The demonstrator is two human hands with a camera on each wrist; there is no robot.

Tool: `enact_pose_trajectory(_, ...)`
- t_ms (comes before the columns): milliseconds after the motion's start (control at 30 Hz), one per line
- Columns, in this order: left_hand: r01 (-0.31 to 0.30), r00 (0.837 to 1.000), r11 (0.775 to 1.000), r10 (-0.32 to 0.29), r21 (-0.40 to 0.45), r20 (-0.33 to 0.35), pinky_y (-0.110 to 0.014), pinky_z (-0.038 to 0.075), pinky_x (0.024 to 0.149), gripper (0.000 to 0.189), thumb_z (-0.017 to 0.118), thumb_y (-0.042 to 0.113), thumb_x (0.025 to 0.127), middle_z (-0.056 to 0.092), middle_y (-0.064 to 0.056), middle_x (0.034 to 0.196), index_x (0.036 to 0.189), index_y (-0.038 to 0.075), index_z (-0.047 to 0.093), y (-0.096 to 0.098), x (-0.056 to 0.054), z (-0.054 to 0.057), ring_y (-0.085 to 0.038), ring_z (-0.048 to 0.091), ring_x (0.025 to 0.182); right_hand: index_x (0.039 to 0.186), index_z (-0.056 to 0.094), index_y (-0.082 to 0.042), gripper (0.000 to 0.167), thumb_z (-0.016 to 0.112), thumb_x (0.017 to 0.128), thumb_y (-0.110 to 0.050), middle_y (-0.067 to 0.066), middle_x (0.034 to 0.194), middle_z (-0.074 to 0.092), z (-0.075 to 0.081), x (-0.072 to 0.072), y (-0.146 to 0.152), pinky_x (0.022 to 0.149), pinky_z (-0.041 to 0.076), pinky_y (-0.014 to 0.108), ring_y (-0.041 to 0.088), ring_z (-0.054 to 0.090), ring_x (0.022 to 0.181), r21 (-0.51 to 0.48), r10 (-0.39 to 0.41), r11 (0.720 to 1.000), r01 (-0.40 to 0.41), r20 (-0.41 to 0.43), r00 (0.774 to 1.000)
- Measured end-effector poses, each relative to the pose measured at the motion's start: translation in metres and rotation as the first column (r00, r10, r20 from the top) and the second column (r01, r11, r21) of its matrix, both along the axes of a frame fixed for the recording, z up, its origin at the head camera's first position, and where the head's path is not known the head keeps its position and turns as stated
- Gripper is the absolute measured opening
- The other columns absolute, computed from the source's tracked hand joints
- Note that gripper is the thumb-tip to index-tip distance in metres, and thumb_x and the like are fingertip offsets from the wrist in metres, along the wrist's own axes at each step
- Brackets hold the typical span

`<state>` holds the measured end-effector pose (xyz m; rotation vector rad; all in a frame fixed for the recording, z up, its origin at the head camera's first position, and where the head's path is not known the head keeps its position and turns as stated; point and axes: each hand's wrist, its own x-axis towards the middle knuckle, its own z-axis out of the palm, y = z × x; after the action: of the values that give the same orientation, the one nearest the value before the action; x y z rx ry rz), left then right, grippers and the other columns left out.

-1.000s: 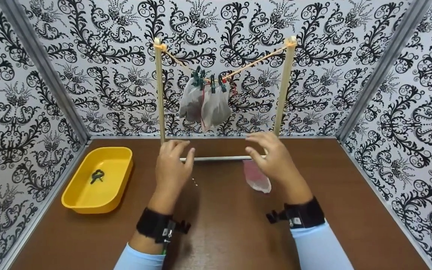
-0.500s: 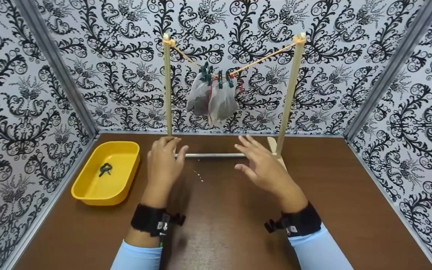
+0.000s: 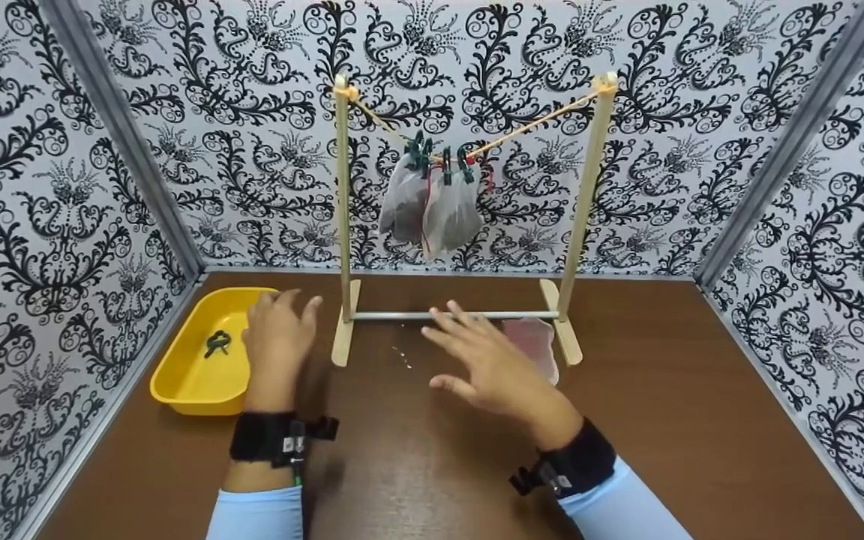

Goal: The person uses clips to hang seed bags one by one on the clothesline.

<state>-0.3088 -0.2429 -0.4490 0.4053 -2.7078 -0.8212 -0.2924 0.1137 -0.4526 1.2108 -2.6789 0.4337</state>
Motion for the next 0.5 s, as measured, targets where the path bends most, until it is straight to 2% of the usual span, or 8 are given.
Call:
enact_pose_trajectory(133, -0.027, 0.997, 1.000, 0.028, -0.014, 0.078, -0.083, 0.042, 0.120, 0.069, 0.055, 0.055, 0.116, 0.049, -0.036, 0.163, 0.163, 0.005, 0.057, -0.014, 0.000, -0.005, -0.059, 0.047, 0.150, 0.177, 0.039, -0.023, 0.084, 0.049, 0.111, -0.072, 0.000, 0.189, 0.022, -0.003, 0.004, -0.010, 0.143, 0.019, 0.061, 0.035, 0.020, 0.178, 0.030, 0.036, 0.999, -0.036, -0.001, 0.999)
enact_pose_trajectory(233, -0.021, 0.986, 0.999, 0.027, -0.037, 0.167, -0.086, 0.041, 0.120, 0.072, 0.056, 0.055, 0.115, 0.046, -0.039, 0.165, 0.164, 0.003, 0.055, -0.028, -0.001, -0.006, -0.063, 0.045, 0.150, 0.177, 0.040, -0.025, 0.083, 0.050, 0.110, -0.074, -0.003, 0.189, 0.021, -0.004, 0.007, -0.017, 0.143, 0.020, 0.061, 0.032, 0.019, 0.178, 0.047, 0.055, 0.997, -0.055, 0.000, 0.999)
enact_pose_trajectory(367, 0.017, 0.965, 0.997, 0.003, -0.074, 0.261, -0.083, 0.047, 0.115, 0.072, 0.056, 0.054, 0.114, 0.048, -0.042, 0.162, 0.163, 0.001, 0.054, -0.056, -0.006, -0.003, -0.067, 0.049, 0.145, 0.177, 0.040, -0.031, 0.083, 0.049, 0.108, -0.077, -0.007, 0.190, 0.017, -0.006, 0.015, -0.024, 0.143, 0.019, 0.061, 0.028, 0.016, 0.179, 0.057, 0.090, 0.994, -0.092, 0.030, 0.995)
enact_pose_trajectory(433, 0.043, 0.953, 0.997, -0.023, -0.057, 0.301, -0.075, 0.056, 0.106, 0.073, 0.056, 0.051, 0.114, 0.049, -0.042, 0.163, 0.164, -0.002, 0.052, -0.073, -0.012, 0.001, -0.064, 0.058, 0.135, 0.176, 0.042, -0.032, 0.082, 0.050, 0.108, -0.078, -0.008, 0.190, 0.016, -0.008, 0.020, -0.026, 0.143, 0.019, 0.061, 0.027, 0.015, 0.179, 0.062, 0.111, 0.992, -0.114, 0.050, 0.993)
enact_pose_trajectory(500, 0.076, 0.941, 0.996, -0.058, -0.042, 0.333, -0.070, 0.058, 0.104, 0.073, 0.058, 0.047, 0.115, 0.050, -0.043, 0.162, 0.164, -0.006, 0.049, -0.089, -0.020, 0.004, -0.061, 0.062, 0.130, 0.175, 0.044, -0.033, 0.081, 0.050, 0.108, -0.077, -0.007, 0.190, 0.018, -0.010, 0.023, -0.027, 0.142, 0.020, 0.062, 0.027, 0.016, 0.179, 0.074, 0.131, 0.988, -0.134, 0.051, 0.990)
